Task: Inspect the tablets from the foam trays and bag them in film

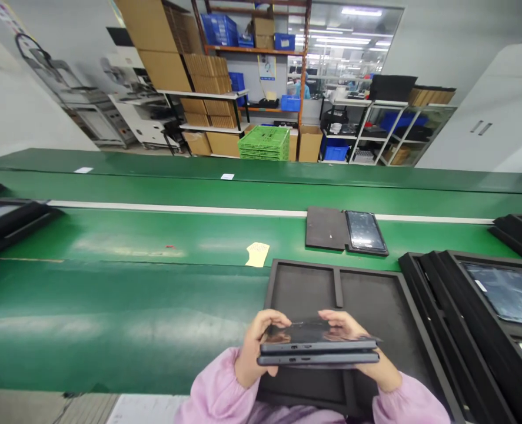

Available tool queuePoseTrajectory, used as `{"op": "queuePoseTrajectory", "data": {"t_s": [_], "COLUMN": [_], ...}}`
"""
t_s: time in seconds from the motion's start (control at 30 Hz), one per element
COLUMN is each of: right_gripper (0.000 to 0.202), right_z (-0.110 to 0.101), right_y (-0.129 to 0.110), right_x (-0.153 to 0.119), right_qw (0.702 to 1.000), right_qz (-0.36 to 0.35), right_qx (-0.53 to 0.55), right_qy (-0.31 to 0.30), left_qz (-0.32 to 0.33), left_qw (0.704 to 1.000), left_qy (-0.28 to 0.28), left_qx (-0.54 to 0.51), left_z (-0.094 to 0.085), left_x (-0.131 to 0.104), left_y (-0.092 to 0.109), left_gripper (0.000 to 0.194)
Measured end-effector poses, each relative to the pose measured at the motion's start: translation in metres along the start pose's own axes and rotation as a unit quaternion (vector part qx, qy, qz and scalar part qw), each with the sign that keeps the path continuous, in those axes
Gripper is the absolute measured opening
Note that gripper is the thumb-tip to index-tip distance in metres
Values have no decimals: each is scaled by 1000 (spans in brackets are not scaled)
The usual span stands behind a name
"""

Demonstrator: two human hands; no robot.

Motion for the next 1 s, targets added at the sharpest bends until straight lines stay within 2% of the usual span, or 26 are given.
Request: {"op": "queuePoseTrajectory", "data": {"t_s": [0.07,0.1,0.17,0.27,0.33,0.4,0.47,0.57,0.7,0.8,0.93,1.0], "right_gripper": [30,26,20,33,48,55,55,43,30,33,38,34], "right_z": [-2,-2,1,10,15,19,24,28,26,24,28,30], "right_y": [15,16,1,-40,-58,-62,-56,-44,-36,-32,-24,-22], "right_x": [3,4,4,1,0,1,5,17,49,80,111,118], "right_qw": [996,992,985,969,945,917,904,927,971,978,975,974], "right_qz": [44,53,42,-17,-23,-4,10,19,19,43,133,150], "right_qx": [-74,-103,-153,-237,-315,-388,-421,-366,-182,-52,68,102], "right_qy": [26,43,65,74,87,88,76,79,155,196,163,135], "left_qz": [-93,-119,-139,-170,-177,-155,-106,-52,-72,-89,-113,-115], "left_qw": [991,983,972,965,962,963,978,993,992,992,990,989], "left_qy": [82,122,169,176,183,189,150,83,79,67,72,72], "left_qx": [46,65,85,90,103,111,101,72,65,62,54,57], "left_z": [-8,-10,-4,21,40,57,72,84,79,78,79,80], "left_x": [11,17,28,36,37,38,46,63,84,92,98,101], "left_y": [-24,-33,-44,-58,-64,-65,-58,-43,-30,-23,-16,-13], "left_gripper": [63,57,53,55,51,52,54,46,44,40,32,30]}}
Point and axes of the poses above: each hand's wrist, its own x-axis towards the middle knuckle, its own z-axis out of the palm, y = z × x, the point moved 5 cm from there along x, towards the middle knuckle, and after that the axes turned 15 degrees about y, right-handed, at the moved point
